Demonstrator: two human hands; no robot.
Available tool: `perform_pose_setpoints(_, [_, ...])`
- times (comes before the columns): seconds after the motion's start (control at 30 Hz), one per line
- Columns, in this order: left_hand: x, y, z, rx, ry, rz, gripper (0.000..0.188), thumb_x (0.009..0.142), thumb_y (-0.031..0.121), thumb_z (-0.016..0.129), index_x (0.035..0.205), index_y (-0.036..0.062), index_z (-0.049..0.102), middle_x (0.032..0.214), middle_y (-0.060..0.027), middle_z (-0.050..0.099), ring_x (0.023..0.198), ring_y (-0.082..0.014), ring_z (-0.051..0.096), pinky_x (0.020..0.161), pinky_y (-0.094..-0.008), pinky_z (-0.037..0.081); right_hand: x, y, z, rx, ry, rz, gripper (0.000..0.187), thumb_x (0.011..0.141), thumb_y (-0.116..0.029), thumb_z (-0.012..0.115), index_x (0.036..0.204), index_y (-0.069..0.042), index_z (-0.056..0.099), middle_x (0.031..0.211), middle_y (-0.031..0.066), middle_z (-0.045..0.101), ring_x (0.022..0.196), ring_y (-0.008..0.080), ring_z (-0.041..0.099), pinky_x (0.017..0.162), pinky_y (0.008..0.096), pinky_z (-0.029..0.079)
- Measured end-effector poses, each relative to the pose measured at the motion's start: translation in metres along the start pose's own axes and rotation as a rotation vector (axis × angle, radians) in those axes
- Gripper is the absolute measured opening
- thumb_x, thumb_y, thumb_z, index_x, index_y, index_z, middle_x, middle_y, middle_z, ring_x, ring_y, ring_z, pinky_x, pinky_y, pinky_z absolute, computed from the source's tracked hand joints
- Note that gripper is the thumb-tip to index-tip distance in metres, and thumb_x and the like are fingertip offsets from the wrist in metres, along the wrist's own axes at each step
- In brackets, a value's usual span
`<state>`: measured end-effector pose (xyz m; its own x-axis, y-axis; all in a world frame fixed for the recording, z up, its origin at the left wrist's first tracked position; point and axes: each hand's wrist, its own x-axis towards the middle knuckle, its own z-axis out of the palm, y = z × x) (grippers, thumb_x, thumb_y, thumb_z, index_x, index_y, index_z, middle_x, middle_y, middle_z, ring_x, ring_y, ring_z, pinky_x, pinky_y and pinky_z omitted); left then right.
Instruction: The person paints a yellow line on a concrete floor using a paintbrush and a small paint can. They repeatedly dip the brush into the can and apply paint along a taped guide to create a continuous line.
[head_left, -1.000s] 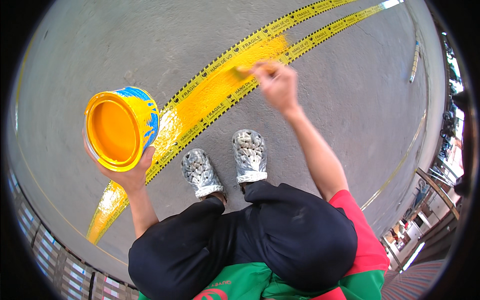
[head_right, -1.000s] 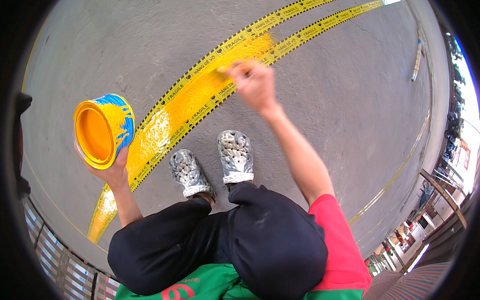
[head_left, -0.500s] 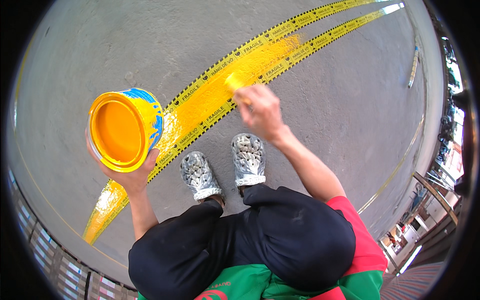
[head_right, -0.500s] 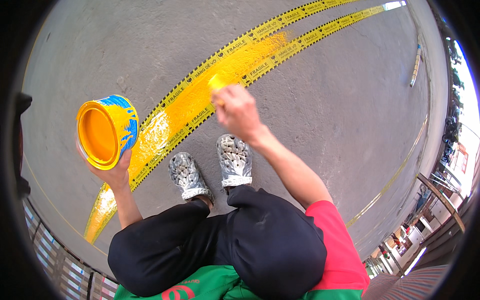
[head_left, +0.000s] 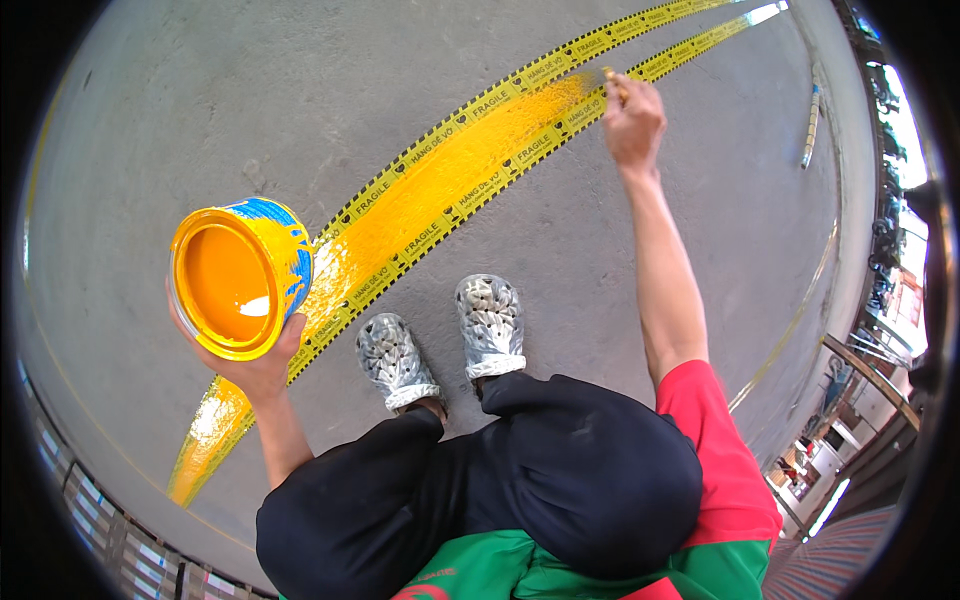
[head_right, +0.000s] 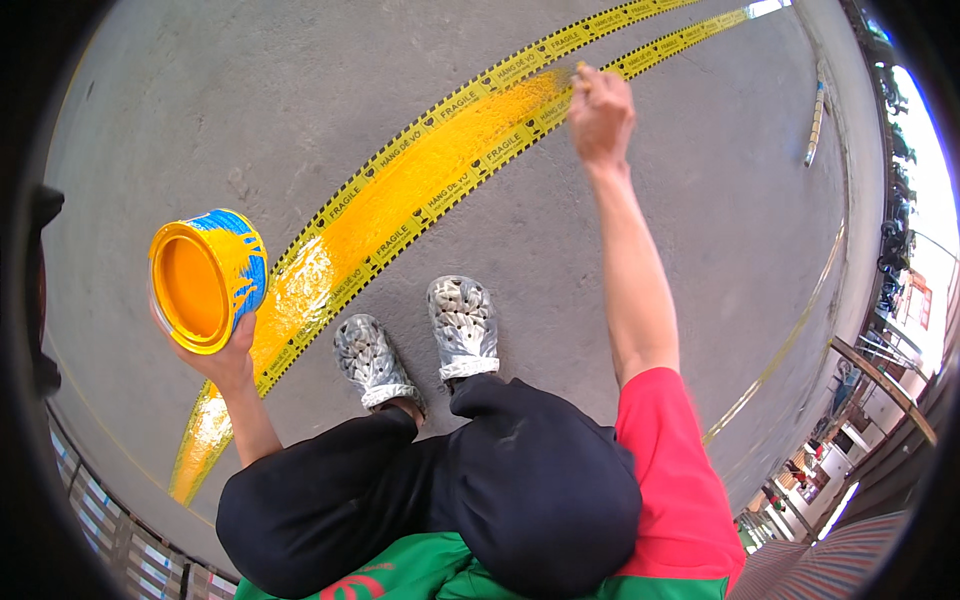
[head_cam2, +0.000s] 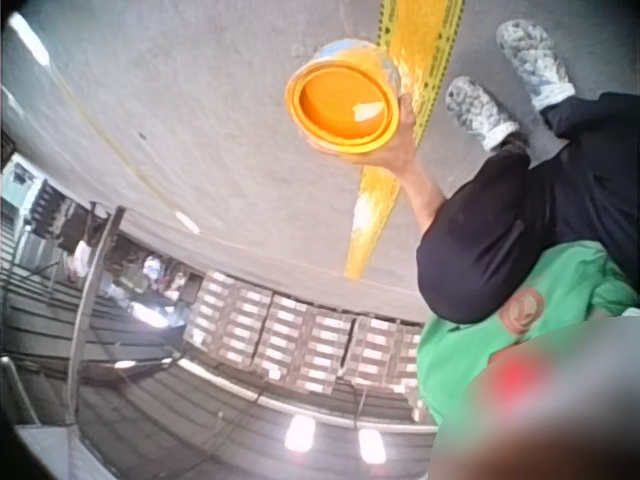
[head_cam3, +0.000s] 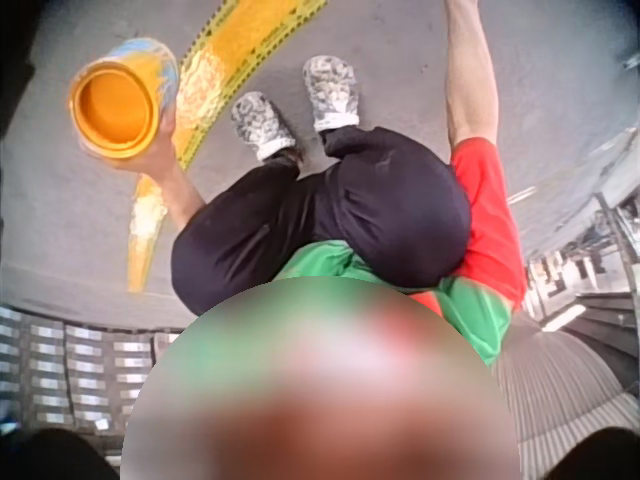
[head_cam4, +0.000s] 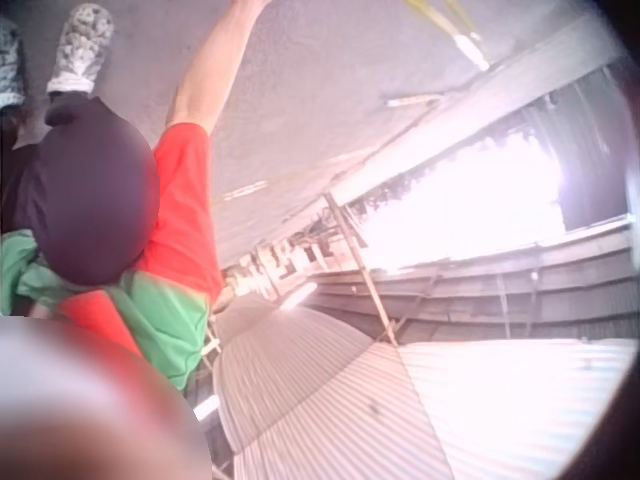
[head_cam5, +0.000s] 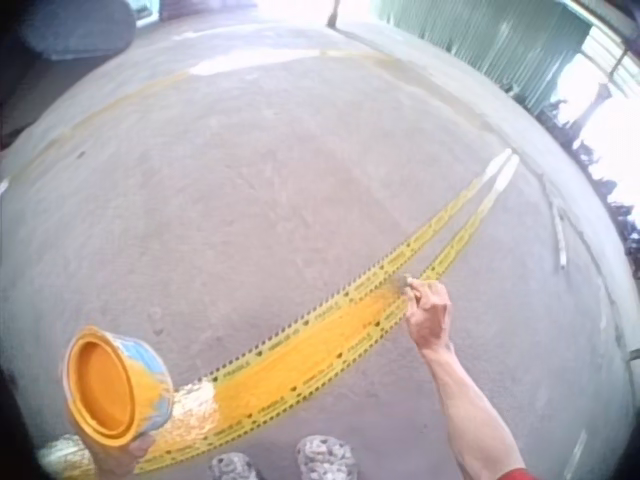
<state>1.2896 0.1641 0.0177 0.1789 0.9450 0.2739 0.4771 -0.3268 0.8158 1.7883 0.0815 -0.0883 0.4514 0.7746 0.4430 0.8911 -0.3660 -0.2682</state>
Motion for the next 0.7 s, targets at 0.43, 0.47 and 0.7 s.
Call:
perform_pose_setpoints(0.43, [0.01,-0.006,-0.001,-0.118,-0.069,0.081,0.118,0.06,0.036,0.097,0.152,0.0032,0.032,0.145,-0.0142,0.05,0.135,-0.0271,0.051,0.117,-0.0422,0.04,-0.097,-0.149,-0.013,0.777,-0.578,0.392,0.012,0.091,-0.015,0.075,0.099,-0.007,0.078,0.087,0.0051,0.075,0.076,0.0126,0.069,0.067,0.0277,0.055])
perform_pose_setpoints(0.47, [0.011,-0.007,-0.003,-0.132,-0.08,0.095,0.118,0.06,0.037,0.097,0.152,0.003,0.032,0.144,-0.0143,0.051,0.135,-0.0272,0.052,0.116,-0.0421,0.041,-0.078,-0.119,-0.014,0.689,-0.562,0.517,0.013,0.091,-0.016,0.075,0.1,-0.006,0.078,0.084,0.0034,0.075,0.073,0.0095,0.067,0.064,0.0259,0.054])
perform_pose_setpoints(0.7, [0.01,-0.01,-0.01,-0.282,-0.095,0.069,0.121,0.059,0.042,0.097,0.153,0.0026,0.031,0.148,-0.0153,0.046,0.135,-0.0293,0.052,0.115,-0.044,0.042,0.023,0.011,-0.049,0.121,0.018,0.436,0.02,0.09,-0.022,0.076,0.102,-0.006,0.079,0.093,0.0105,0.079,0.081,0.0192,0.074,0.074,0.0317,0.058])
